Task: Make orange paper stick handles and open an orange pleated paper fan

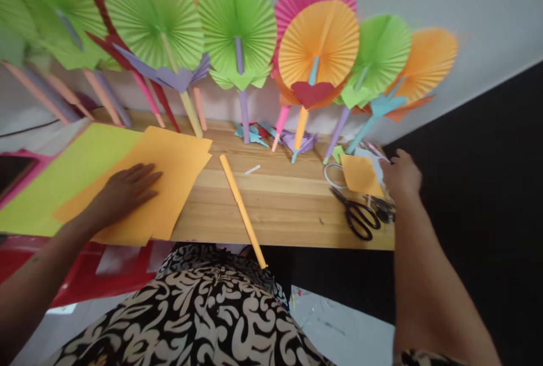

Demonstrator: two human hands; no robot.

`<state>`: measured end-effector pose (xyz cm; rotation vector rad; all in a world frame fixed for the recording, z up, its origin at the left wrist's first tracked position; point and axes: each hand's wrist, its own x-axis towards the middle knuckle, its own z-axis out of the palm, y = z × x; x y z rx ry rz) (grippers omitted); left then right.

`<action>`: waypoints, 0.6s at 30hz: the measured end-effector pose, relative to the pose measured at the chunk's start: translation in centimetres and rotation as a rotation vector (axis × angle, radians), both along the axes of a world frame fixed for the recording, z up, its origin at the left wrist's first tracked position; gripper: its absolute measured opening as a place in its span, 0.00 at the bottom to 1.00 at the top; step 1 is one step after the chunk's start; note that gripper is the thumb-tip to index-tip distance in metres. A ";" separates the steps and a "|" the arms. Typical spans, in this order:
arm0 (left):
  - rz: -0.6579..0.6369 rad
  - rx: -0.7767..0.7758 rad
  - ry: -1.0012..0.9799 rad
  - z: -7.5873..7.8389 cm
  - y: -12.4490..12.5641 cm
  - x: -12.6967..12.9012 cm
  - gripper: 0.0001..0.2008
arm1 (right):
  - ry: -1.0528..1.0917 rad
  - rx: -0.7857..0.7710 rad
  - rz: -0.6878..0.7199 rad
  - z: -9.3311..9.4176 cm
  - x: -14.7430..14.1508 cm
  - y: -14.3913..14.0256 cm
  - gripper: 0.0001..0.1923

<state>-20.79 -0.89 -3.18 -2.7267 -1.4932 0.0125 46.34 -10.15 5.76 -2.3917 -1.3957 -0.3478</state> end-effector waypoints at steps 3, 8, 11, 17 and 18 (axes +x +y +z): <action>0.050 -0.012 0.011 0.2 -0.2 0.3 0.28 | 0.124 0.088 -0.127 0.0 -2.4 -0.1 0.28; 0.126 -0.011 -0.018 0.6 -0.3 0.7 0.27 | 0.273 0.048 0.279 -1.2 -10.8 -3.9 0.20; 0.158 0.001 -0.022 1.0 -0.1 1.0 0.27 | 0.279 -0.001 0.553 -2.7 -14.7 -6.4 0.19; 0.159 0.008 -0.021 1.1 0.6 1.5 0.27 | 0.458 -0.017 0.548 -6.2 -17.7 -9.0 0.20; 0.156 0.012 -0.011 1.2 0.8 1.6 0.27 | 0.484 -0.018 0.537 -6.7 -17.9 -9.2 0.20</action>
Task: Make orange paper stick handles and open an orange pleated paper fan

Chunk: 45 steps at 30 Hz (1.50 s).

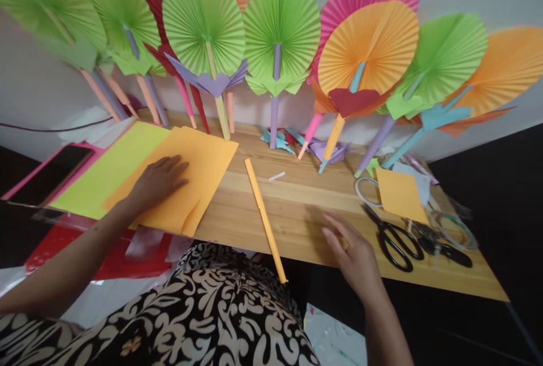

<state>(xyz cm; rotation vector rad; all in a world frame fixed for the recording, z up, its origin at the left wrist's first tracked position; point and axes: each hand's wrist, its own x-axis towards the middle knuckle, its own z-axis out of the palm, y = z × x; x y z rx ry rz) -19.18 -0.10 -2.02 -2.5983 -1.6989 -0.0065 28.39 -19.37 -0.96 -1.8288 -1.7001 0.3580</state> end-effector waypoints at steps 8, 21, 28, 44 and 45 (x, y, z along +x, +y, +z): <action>0.007 0.000 -0.042 0.4 0.8 0.7 0.27 | 0.090 -0.037 0.007 -1.0 -2.5 -0.5 0.20; -0.085 0.031 -0.176 1.6 -1.4 -1.5 0.28 | 0.150 -0.014 0.030 -0.7 -5.2 0.8 0.19; -0.367 -0.037 -0.309 3.5 -6.0 -2.5 0.21 | 0.133 -0.022 0.062 -0.1 -6.4 1.8 0.18; -0.499 -0.176 -0.197 1.9 -5.5 0.2 0.21 | -0.369 0.032 0.946 1.3 -23.0 7.2 0.23; -0.506 -0.187 -0.185 2.0 -5.4 0.3 0.20 | -0.389 0.026 0.944 1.0 -23.3 7.3 0.24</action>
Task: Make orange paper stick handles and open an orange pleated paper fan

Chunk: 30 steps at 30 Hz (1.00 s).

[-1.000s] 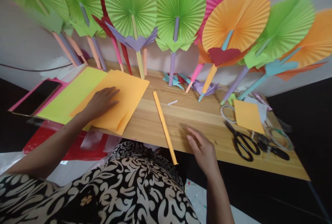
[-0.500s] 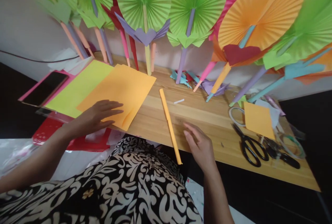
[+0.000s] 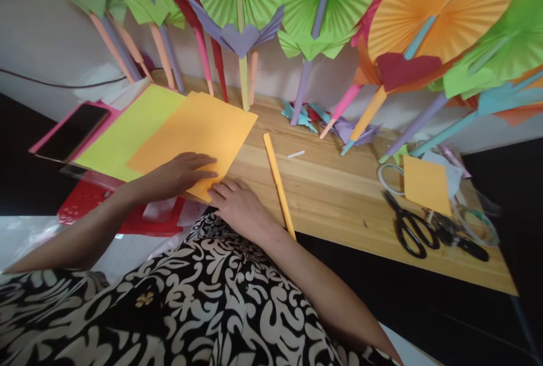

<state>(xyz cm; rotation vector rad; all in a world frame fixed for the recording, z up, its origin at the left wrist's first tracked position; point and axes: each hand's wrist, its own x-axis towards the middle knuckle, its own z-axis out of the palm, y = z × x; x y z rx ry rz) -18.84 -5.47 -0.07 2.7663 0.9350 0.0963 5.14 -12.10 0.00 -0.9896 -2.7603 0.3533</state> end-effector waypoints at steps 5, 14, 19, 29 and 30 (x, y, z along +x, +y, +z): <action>-0.018 0.023 0.000 1.1 0.6 0.7 0.18 | -0.022 0.010 -0.011 -0.3 -0.1 -0.3 0.27; -0.037 0.042 -0.243 0.3 1.7 1.5 0.14 | -0.029 -0.012 -0.037 -0.2 -0.3 -0.7 0.28; -0.019 0.058 -0.177 -1.8 1.5 2.2 0.16 | -0.004 -0.018 -0.016 0.2 0.1 -0.9 0.27; 0.079 0.142 -0.191 -3.3 -0.7 2.4 0.14 | 0.223 0.045 -0.366 1.3 8.3 -3.5 0.19; 0.080 0.143 -0.188 -3.3 -0.9 2.4 0.14 | 0.245 0.049 -0.406 1.2 9.2 -3.9 0.18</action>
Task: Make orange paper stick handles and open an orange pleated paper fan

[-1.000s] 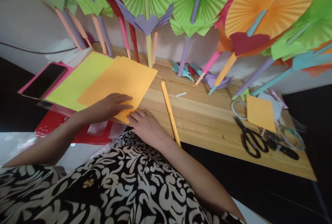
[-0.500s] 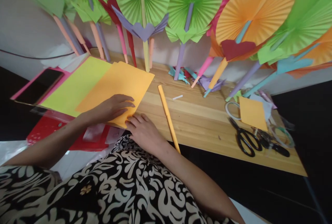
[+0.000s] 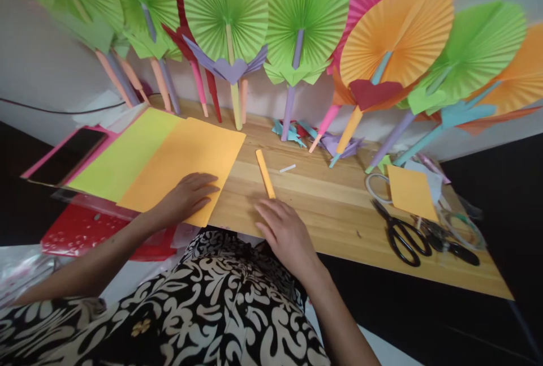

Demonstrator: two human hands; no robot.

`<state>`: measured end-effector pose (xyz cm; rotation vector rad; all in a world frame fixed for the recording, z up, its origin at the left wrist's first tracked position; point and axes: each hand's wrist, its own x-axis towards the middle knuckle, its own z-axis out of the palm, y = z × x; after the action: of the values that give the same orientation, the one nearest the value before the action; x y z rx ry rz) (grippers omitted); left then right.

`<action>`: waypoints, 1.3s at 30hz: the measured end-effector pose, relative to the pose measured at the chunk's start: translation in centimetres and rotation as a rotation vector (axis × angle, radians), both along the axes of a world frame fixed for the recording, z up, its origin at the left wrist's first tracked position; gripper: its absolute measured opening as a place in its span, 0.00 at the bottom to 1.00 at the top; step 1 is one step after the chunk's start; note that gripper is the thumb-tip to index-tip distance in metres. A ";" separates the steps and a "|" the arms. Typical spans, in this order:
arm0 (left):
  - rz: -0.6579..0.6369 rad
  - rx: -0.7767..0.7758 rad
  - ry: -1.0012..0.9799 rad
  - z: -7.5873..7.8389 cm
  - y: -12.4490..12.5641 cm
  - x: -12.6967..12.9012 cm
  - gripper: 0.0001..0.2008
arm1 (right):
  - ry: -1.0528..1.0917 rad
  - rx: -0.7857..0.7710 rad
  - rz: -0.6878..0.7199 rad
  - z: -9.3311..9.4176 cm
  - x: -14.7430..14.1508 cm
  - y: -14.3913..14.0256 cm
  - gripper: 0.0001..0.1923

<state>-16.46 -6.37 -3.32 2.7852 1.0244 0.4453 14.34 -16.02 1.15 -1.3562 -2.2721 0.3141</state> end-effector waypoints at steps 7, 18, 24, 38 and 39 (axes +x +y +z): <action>0.003 -0.019 0.045 0.9 -0.3 -0.1 0.16 | 0.077 0.007 -0.226 -0.6 3.4 -3.5 0.15; -0.184 -0.336 -0.278 3.6 -0.2 4.4 0.18 | -0.139 -0.125 -0.375 -2.1 0.9 -3.9 0.23; -0.163 -0.697 -0.333 4.6 2.8 7.6 0.17 | 0.173 -0.282 -0.452 -2.0 1.6 -2.9 0.25; 0.031 -1.622 -1.117 2.4 8.3 15.1 0.08 | 0.761 -0.407 -0.358 -3.7 2.9 0.0 0.20; 0.034 -1.624 -1.166 2.1 8.7 15.2 0.07 | 0.690 -0.338 -0.384 -3.6 3.6 0.9 0.19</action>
<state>-1.31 2.37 -1.25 0.7945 0.5589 0.6405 17.97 -15.14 -2.50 -1.5060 -1.4048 0.9008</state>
